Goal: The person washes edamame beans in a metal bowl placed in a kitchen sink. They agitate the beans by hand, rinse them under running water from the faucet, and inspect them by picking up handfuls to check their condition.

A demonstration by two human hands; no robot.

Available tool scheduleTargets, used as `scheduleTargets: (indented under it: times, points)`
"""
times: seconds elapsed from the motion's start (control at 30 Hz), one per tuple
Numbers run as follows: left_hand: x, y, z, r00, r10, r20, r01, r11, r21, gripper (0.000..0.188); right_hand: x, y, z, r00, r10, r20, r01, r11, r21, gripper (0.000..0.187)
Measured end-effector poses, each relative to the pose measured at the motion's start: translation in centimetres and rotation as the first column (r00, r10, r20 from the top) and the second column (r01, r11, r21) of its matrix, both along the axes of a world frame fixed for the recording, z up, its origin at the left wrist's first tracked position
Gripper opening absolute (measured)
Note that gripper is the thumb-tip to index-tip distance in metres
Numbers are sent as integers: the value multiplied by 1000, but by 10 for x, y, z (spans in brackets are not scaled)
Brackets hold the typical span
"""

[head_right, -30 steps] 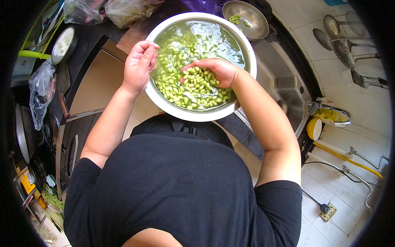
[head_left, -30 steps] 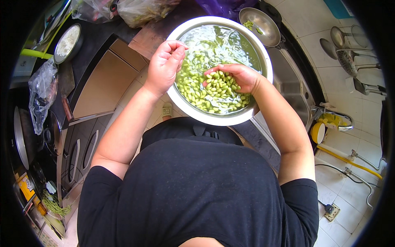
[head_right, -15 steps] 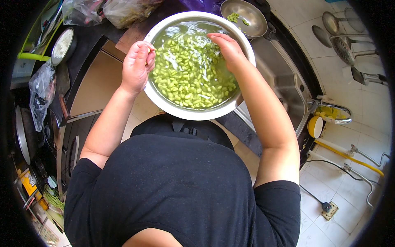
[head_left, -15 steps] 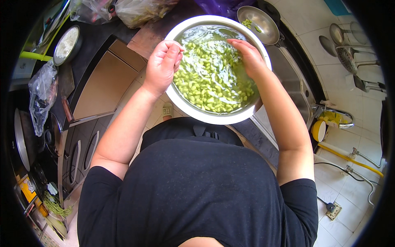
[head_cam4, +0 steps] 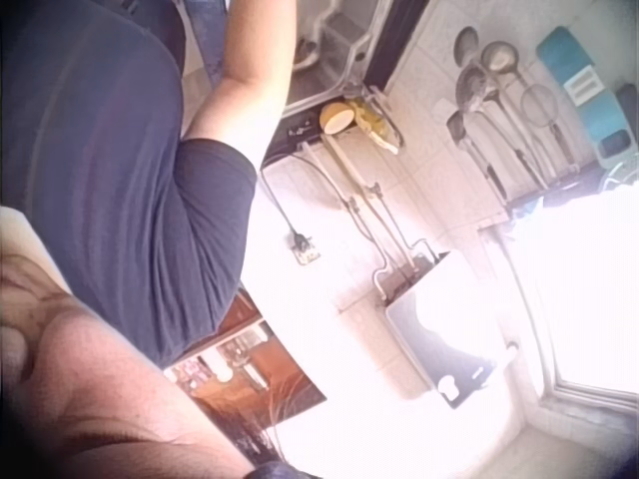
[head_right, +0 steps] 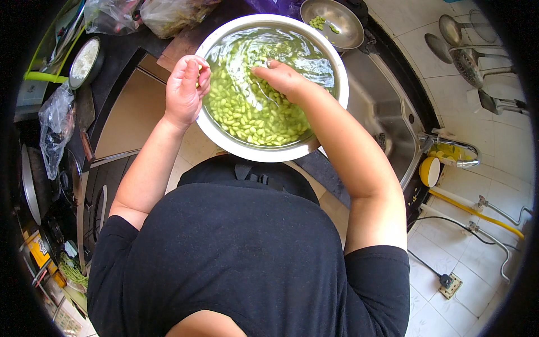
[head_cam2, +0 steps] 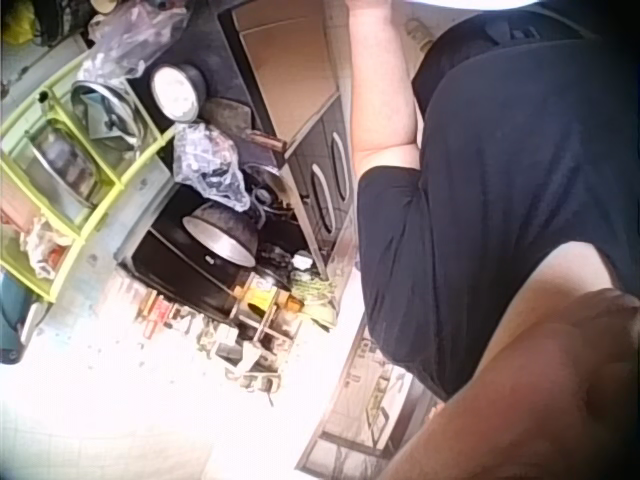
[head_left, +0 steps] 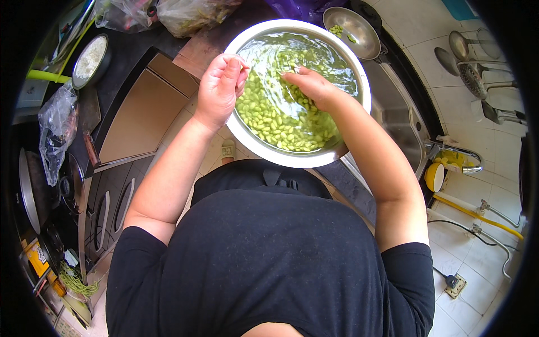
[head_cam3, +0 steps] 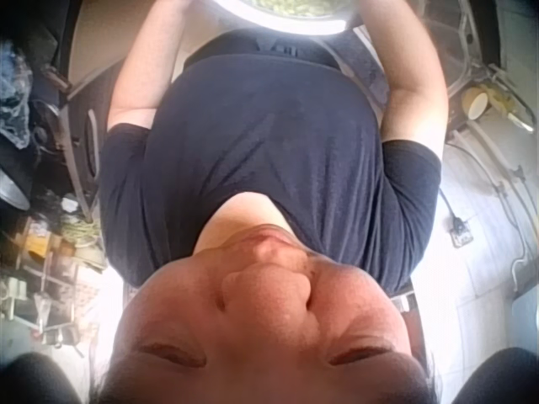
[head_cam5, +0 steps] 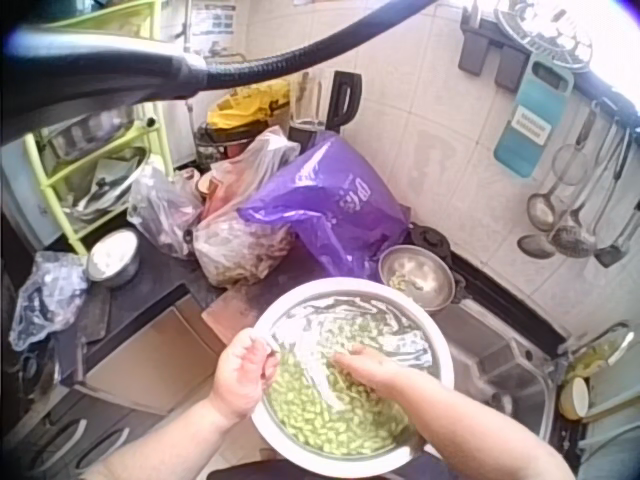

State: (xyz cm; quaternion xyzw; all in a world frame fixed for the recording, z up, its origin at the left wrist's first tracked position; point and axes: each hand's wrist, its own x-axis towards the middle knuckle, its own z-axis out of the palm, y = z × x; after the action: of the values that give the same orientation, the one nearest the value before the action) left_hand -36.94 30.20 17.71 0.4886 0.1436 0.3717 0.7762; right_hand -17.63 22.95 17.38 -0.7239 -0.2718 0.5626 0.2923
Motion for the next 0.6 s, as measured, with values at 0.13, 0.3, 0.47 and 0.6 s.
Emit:
scheduleTargets:
  times: [0.13,0.3,0.47,0.6]
  points:
    - [-1,0,-3,1000,17,6,-17,1000,16,25,-16,-1,21,667,257,700,-309,949,-55,41]
    - [-2,1,-1,999,-18,28,19,1000,-10,21,-39,-16,40,373,59,926,-495,857,145,20]
    - [-2,1,-2,1000,-16,9,16,1000,-14,22,-50,-20,32,719,340,606,-494,863,103,23]
    - [-1,1,-2,1000,-5,-1,5,1000,1,23,-48,-23,11,803,431,412,-512,853,104,25]
